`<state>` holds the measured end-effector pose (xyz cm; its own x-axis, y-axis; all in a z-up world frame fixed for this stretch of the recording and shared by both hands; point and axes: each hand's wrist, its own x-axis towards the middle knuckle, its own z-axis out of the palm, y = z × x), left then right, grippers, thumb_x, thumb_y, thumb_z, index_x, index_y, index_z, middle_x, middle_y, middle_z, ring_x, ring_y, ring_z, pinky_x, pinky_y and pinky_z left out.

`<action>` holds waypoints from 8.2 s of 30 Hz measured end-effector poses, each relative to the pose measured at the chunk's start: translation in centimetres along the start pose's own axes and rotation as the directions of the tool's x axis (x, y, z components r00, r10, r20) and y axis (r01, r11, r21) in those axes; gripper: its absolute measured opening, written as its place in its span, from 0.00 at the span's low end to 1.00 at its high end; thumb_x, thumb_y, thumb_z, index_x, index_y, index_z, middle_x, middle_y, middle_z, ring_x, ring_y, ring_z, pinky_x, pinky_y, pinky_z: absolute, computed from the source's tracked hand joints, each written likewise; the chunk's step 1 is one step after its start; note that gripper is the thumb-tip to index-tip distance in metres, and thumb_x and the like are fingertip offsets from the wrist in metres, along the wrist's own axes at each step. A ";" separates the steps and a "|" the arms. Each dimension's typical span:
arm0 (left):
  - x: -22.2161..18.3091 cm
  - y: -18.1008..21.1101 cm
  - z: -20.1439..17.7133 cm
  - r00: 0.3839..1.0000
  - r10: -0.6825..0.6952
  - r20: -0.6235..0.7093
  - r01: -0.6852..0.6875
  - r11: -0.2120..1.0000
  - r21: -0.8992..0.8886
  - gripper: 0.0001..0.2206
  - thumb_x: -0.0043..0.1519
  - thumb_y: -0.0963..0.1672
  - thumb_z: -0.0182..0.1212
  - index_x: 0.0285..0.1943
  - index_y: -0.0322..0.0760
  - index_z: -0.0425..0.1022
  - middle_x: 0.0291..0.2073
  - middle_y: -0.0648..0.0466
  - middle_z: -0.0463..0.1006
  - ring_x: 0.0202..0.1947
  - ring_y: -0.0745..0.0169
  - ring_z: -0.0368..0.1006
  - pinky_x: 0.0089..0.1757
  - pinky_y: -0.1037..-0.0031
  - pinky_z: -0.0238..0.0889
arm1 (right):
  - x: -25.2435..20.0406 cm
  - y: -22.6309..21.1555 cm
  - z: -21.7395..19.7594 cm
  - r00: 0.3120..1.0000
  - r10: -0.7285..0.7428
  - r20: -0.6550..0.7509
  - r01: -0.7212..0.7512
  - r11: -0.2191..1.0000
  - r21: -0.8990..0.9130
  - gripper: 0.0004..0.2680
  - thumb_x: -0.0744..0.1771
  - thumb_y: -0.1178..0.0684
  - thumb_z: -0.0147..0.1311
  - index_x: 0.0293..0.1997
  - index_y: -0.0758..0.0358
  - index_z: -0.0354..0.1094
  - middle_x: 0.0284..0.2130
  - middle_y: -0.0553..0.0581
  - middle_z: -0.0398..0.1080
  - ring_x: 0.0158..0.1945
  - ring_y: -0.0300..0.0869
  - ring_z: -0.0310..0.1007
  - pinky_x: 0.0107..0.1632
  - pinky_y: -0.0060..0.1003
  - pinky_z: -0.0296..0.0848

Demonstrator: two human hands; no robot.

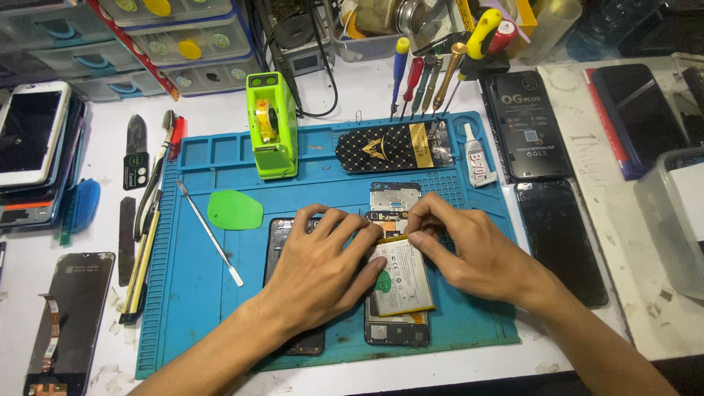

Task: The person repairs a smartphone by removing a black component from the internal chassis using a screwdriver. They then place the component on the mat and reassemble the phone by attaching the screen assembly to the main body.

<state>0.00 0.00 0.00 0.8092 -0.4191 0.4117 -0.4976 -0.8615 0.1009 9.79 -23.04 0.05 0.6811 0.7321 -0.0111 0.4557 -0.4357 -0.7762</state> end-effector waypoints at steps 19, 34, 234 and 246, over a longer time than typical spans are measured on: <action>0.1 -1.1 -0.4 0.923 -0.371 0.099 0.305 0.551 -0.776 0.05 0.67 0.42 0.60 0.48 0.38 0.78 0.17 0.54 0.76 0.21 0.66 0.69 0.31 0.74 0.68 | 0.3 -2.1 0.1 0.928 -0.297 -0.227 0.338 0.925 0.173 0.10 0.67 0.63 0.57 0.53 0.67 0.76 0.35 0.65 0.82 0.39 0.51 0.86 0.44 0.46 0.84; -1.1 -10.2 -10.3 0.755 -0.456 0.471 0.656 0.503 -0.563 0.08 0.67 0.40 0.53 0.42 0.30 0.77 0.18 0.50 0.73 0.22 0.59 0.71 0.33 0.65 0.71 | 0.5 -1.6 0.0 0.976 -0.217 -0.004 0.204 0.922 -0.329 0.16 0.64 0.50 0.63 0.58 0.59 0.76 0.39 0.60 0.81 0.45 0.49 0.79 0.49 0.47 0.75; 0.9 -0.3 -2.6 0.994 0.053 0.100 0.002 0.878 -0.479 0.06 0.69 0.44 0.57 0.42 0.40 0.78 0.27 0.55 0.68 0.33 0.51 0.69 0.45 0.60 0.66 | 0.9 0.0 0.3 0.994 0.038 -0.099 -0.046 0.996 -0.081 0.03 0.66 0.59 0.59 0.41 0.64 0.73 0.23 0.56 0.74 0.21 0.42 0.72 0.23 0.37 0.69; 0.8 0.6 -3.5 0.952 0.290 0.093 -0.245 0.910 -0.334 0.08 0.72 0.43 0.57 0.39 0.37 0.72 0.31 0.50 0.66 0.30 0.48 0.61 0.34 0.60 0.52 | -1.3 -1.7 -1.4 0.863 -0.056 0.502 0.214 0.941 -0.263 0.06 0.61 0.46 0.56 0.33 0.48 0.64 0.29 0.43 0.72 0.32 0.45 0.73 0.37 0.43 0.68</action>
<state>-0.75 0.15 3.61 0.6554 -0.6759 0.3372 -0.7553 -0.5861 0.2932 8.91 -24.00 2.30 0.2747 0.9191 -0.2825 0.7251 -0.3910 -0.5669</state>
